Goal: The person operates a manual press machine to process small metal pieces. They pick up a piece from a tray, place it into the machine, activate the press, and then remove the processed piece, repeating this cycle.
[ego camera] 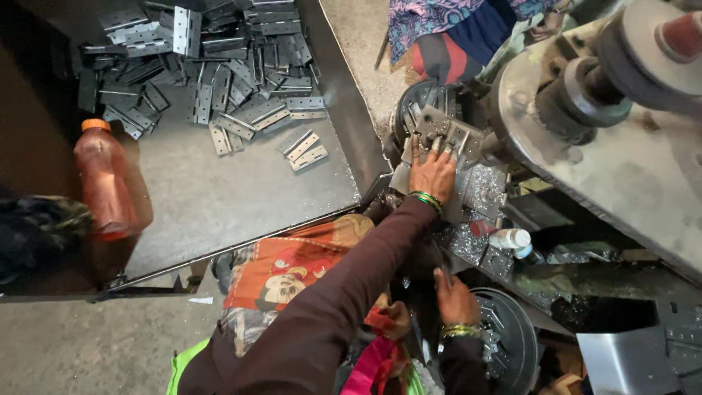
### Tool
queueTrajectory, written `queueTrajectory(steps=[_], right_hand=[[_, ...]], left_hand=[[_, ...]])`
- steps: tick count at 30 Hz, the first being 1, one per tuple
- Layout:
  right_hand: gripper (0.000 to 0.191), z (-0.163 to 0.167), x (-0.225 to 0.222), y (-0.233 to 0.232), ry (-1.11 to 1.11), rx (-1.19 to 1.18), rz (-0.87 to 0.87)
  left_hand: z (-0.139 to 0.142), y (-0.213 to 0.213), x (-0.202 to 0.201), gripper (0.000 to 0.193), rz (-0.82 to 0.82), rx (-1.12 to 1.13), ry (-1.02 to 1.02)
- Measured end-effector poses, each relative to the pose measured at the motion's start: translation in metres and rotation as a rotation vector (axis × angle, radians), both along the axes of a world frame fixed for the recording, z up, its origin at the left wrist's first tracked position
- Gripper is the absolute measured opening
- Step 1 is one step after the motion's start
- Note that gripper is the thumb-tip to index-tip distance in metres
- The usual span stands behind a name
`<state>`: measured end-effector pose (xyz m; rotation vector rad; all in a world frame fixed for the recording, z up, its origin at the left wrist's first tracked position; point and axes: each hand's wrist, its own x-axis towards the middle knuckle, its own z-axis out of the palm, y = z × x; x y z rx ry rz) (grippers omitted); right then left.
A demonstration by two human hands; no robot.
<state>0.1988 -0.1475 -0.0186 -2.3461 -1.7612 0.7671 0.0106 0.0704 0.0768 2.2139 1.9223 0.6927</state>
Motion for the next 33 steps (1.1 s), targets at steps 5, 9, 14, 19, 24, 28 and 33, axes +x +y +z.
queueTrajectory(steps=[5, 9, 14, 19, 24, 28, 33], right_hand=[[0.074, -0.059, -0.02, -0.023, 0.147, 0.244, -0.018], [0.078, -0.081, -0.018, -0.027, 0.196, 0.151, -0.079], [0.078, -0.028, -0.011, -0.015, 0.22, 0.043, -0.109], [0.069, 0.019, -0.01, -0.001, -0.018, -0.061, -0.1], [0.062, 0.01, -0.01, 0.002, -0.109, 0.041, -0.002], [0.07, 0.003, -0.005, 0.001, -0.136, 0.022, -0.045], [0.068, 0.011, -0.01, -0.002, -0.076, 0.095, 0.008]], left_hand=[[-0.001, 0.004, 0.0, 0.037, -0.026, 0.045, 0.019], [-0.005, 0.009, -0.009, 0.034, -0.044, 0.081, 0.015], [0.012, 0.011, -0.017, 0.043, -0.067, -0.018, 0.074], [0.027, -0.056, -0.024, 0.072, -0.146, -0.03, 0.136], [0.009, -0.14, -0.038, 0.054, -0.135, 0.347, -0.082], [0.017, -0.134, -0.058, 0.046, -0.293, 0.382, -0.135], [0.063, -0.103, -0.076, 0.044, -0.488, 0.101, -0.388]])
